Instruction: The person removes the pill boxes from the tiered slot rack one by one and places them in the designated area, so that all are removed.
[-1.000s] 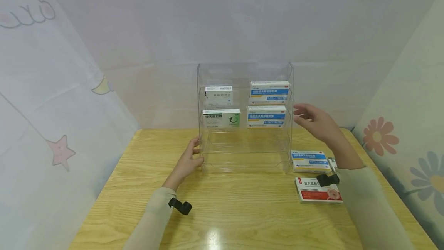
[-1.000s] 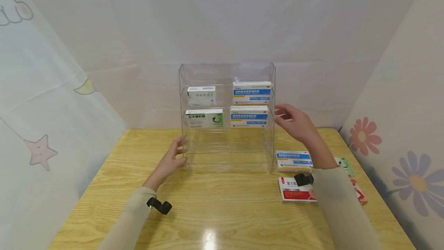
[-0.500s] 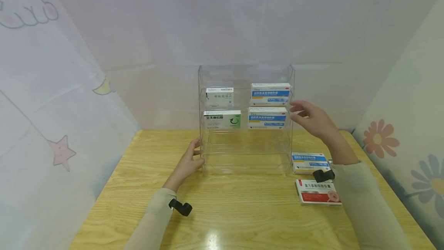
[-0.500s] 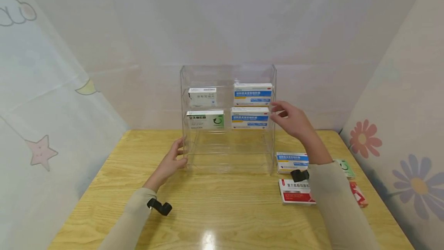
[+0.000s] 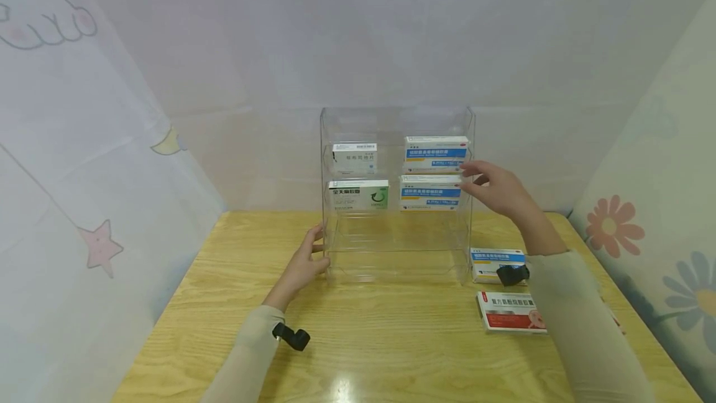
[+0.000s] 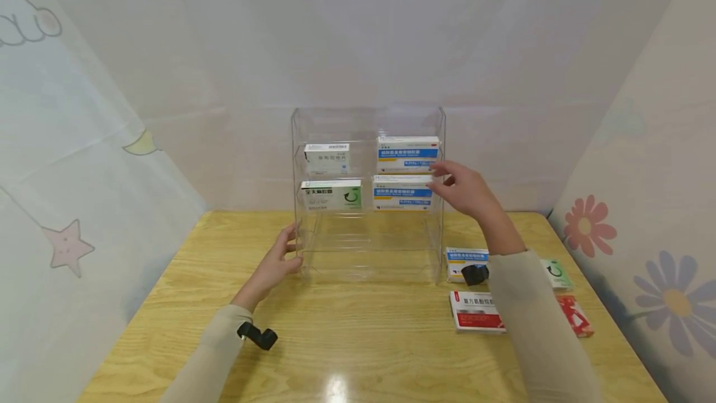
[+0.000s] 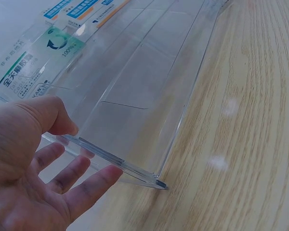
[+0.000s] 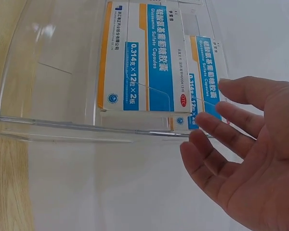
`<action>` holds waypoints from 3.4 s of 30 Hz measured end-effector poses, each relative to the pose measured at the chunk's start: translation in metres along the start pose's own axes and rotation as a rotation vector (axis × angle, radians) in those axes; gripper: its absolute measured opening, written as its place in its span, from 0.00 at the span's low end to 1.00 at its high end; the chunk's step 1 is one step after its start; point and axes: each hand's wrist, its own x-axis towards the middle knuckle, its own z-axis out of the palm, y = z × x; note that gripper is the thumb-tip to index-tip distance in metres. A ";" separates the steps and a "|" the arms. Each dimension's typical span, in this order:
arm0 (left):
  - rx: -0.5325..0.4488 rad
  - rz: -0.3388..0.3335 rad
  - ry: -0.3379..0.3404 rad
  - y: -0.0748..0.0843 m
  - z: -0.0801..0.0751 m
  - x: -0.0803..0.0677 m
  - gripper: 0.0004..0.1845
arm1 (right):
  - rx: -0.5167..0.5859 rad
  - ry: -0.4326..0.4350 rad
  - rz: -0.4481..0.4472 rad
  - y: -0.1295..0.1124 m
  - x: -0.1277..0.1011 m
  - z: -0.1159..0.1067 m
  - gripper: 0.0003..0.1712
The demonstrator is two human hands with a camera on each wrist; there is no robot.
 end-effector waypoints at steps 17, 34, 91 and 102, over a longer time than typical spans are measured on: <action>0.002 -0.003 0.018 -0.003 0.002 0.000 0.45 | -0.094 -0.022 -0.059 -0.006 0.018 0.011 0.28; 0.008 0.010 0.017 -0.005 0.001 0.000 0.45 | -0.189 -0.036 -0.039 -0.005 0.023 0.020 0.25; -0.072 -0.079 -0.074 0.015 -0.001 -0.003 0.45 | 0.689 -0.148 0.120 0.054 -0.088 0.078 0.34; -0.056 -0.060 -0.047 0.002 0.001 0.001 0.45 | 0.694 -0.237 0.191 0.065 -0.104 0.091 0.37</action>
